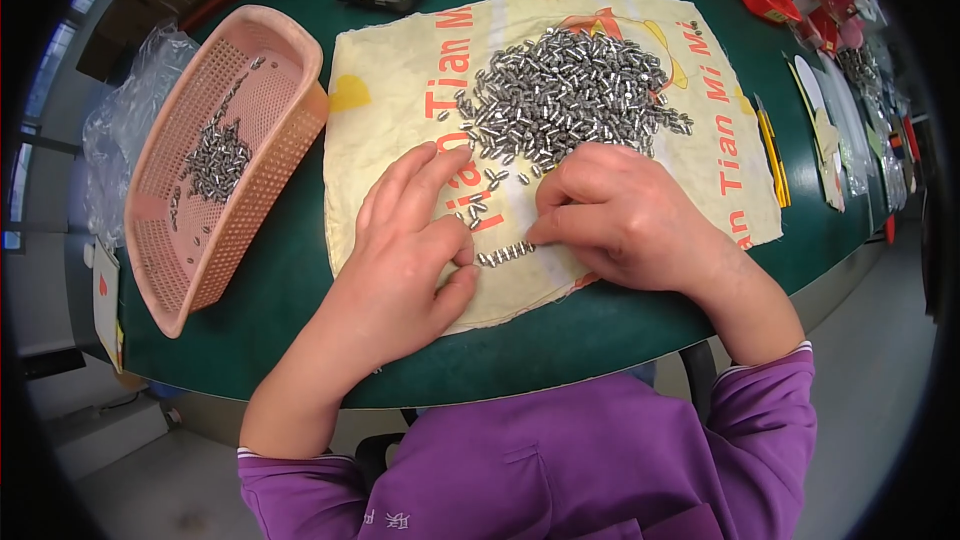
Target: Picking up small metal components from a pile and manually inserting them into a white plastic carrier strip at a workbench.
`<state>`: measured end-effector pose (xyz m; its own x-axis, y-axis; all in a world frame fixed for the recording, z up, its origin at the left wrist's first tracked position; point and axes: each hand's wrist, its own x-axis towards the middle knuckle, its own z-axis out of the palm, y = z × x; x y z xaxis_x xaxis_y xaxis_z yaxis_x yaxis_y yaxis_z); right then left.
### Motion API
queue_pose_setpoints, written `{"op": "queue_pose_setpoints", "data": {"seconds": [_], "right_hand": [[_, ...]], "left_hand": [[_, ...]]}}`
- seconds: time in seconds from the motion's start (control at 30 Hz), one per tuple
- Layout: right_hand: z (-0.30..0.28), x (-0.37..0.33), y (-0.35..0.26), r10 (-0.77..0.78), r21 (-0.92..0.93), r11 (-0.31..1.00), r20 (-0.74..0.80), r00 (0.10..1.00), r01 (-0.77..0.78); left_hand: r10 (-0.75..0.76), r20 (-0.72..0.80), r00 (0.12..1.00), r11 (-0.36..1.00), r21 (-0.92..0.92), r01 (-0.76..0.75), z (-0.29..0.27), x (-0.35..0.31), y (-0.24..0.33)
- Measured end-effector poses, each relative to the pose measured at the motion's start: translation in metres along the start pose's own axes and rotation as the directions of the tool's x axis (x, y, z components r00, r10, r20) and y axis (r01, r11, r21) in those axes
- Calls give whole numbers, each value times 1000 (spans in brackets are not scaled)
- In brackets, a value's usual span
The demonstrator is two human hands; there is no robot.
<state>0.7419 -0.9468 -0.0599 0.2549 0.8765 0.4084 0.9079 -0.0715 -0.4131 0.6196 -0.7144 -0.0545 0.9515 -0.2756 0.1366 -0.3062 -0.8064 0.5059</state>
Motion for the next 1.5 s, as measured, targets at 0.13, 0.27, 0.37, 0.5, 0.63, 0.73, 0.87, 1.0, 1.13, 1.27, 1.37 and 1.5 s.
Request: {"op": "queue_pose_setpoints", "data": {"seconds": [0.13, 0.27, 0.37, 0.5, 0.63, 0.73, 0.87, 1.0, 1.13, 1.27, 1.37, 1.5], "right_hand": [[1, -1, 1, 6, -13, 1000, -15, 1000, -6], [1, -1, 1, 6, -17, 1000, -15, 1000, -7], [3, -2, 2, 8, -11, 1000, -9, 1000, -8], [3, -2, 2, 10, -9, 1000, -11, 1000, -10], [3, -3, 2, 15, -5, 1000, -3, 1000, -15], [3, -3, 2, 17, -10, 1000, 0, 1000, -17], [3, -3, 1, 17, -14, 1000, 5, 1000, -17], [3, -3, 1, 20, -14, 1000, 12, 1000, -20], [3, -3, 2, 18, -10, 1000, 0, 1000, -18], [3, -2, 0, 21, 0, 1000, -11, 1000, -21], [1, -2, -1, 66, 53, 996, 35, 997, -67], [4, -3, 1, 78, 60, 995, 66, 995, -82]], "left_hand": [[-8, -4, 1000, 1000, -28, 8, 1, 1, 2], [4, -63, 998, 996, -86, -9, 4, 2, 2], [29, -49, 998, 997, -72, -33, 3, 2, 2], [32, -23, 999, 998, -45, -33, 2, 2, 3], [-2, -21, 1000, 1000, -6, 2, 2, -2, 6], [-38, -32, 999, 999, -9, 37, 5, -3, 7], [-74, -43, 996, 997, 10, 75, 7, -5, 9], [-85, -39, 996, 996, -20, 84, 10, -4, 9], [-59, -39, 997, 998, -18, 58, 11, -3, 8], [-70, -76, 995, 996, -53, 66, 12, -1, 8], [-56, -92, 994, 997, -56, 51, 14, -1, 6], [-37, -90, 995, 998, -51, 33, 14, 0, 6]]}}
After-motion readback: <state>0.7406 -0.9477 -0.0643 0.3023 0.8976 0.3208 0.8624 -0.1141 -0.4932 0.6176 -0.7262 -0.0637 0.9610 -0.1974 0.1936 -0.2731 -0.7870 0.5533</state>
